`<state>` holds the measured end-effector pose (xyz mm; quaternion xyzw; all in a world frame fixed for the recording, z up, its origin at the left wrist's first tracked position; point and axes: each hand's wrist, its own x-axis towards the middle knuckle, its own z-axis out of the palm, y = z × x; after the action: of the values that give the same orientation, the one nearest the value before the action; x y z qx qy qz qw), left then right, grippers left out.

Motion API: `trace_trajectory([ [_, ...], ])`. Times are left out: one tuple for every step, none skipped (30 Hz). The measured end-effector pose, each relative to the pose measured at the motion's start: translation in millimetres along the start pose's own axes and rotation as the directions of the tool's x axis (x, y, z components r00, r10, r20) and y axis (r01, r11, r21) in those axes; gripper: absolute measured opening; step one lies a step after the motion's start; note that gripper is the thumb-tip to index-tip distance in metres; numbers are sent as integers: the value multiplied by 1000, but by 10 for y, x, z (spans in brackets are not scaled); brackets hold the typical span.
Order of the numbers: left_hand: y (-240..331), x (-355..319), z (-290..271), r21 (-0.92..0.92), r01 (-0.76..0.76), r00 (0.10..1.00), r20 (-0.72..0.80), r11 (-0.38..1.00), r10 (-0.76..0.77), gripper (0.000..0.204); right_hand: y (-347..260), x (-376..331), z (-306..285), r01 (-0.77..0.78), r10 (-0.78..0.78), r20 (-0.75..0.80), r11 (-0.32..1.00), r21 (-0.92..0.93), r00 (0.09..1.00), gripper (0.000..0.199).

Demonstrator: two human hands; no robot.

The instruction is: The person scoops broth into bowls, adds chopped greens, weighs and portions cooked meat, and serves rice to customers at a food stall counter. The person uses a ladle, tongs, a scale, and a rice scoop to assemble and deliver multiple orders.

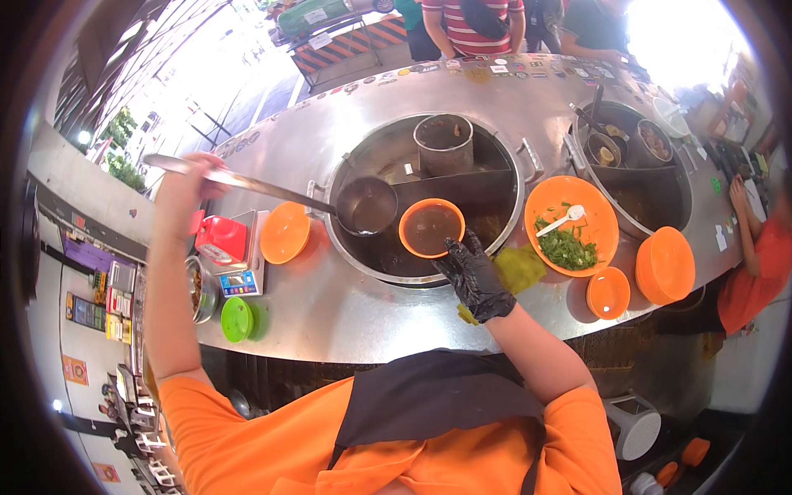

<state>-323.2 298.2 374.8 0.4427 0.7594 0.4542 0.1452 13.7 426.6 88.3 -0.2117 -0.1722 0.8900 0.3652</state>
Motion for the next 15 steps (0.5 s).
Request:
trace_trajectory([
  [-209,-18,242,48,-69,996,59,996,66,23,-25,-53,-35,-7,7,-10,1000,-6,1000,34],
  [-412,-60,514,74,-145,979,158,987,132,22,-51,-87,-62,-13,13,-19,1000,-13,1000,35],
  [-593,-58,808,206,-121,963,261,971,65,21,-78,-122,-90,3,-3,-8,1000,-18,1000,35],
  [-789,-200,1089,404,-211,950,300,890,89,19,-104,-158,-117,17,-16,2,1000,-24,1000,35],
  [-950,-232,1397,301,-364,894,379,882,240,19,-128,-188,-139,35,-35,24,999,-18,999,35],
  [-1093,-236,1662,146,-526,796,431,838,425,19,-158,-223,-164,36,-37,-3,999,-13,999,36],
  [-1240,-282,1837,272,-571,766,516,774,384,20,-187,-257,-186,43,-43,-19,999,4,999,37],
  [-1370,-296,2013,278,-566,749,565,776,344,19,-218,-290,-207,54,-53,-21,998,36,998,37],
  [-1481,-312,2158,275,-538,759,569,797,316,19,-251,-322,-227,60,-59,-41,998,27,997,37],
  [-1574,-336,2250,262,-488,784,551,832,286,17,-284,-352,-247,68,-67,-48,997,31,997,37],
  [-1638,-348,2294,284,-396,809,558,873,186,16,-320,-381,-266,86,-84,-47,996,40,995,37],
  [-1683,-352,2273,190,-373,766,615,908,186,18,-351,-409,-282,87,-84,-59,995,47,995,38],
  [-1708,-353,2213,123,-313,711,687,942,146,21,-381,-438,-297,97,-93,-66,994,58,993,38],
  [-1708,-335,2152,114,-220,639,767,969,55,24,-418,-471,-313,116,-112,-59,991,70,992,38],
  [-1687,-293,2077,88,-419,508,847,904,153,33,-453,-507,-326,113,-107,-95,992,61,990,38],
])
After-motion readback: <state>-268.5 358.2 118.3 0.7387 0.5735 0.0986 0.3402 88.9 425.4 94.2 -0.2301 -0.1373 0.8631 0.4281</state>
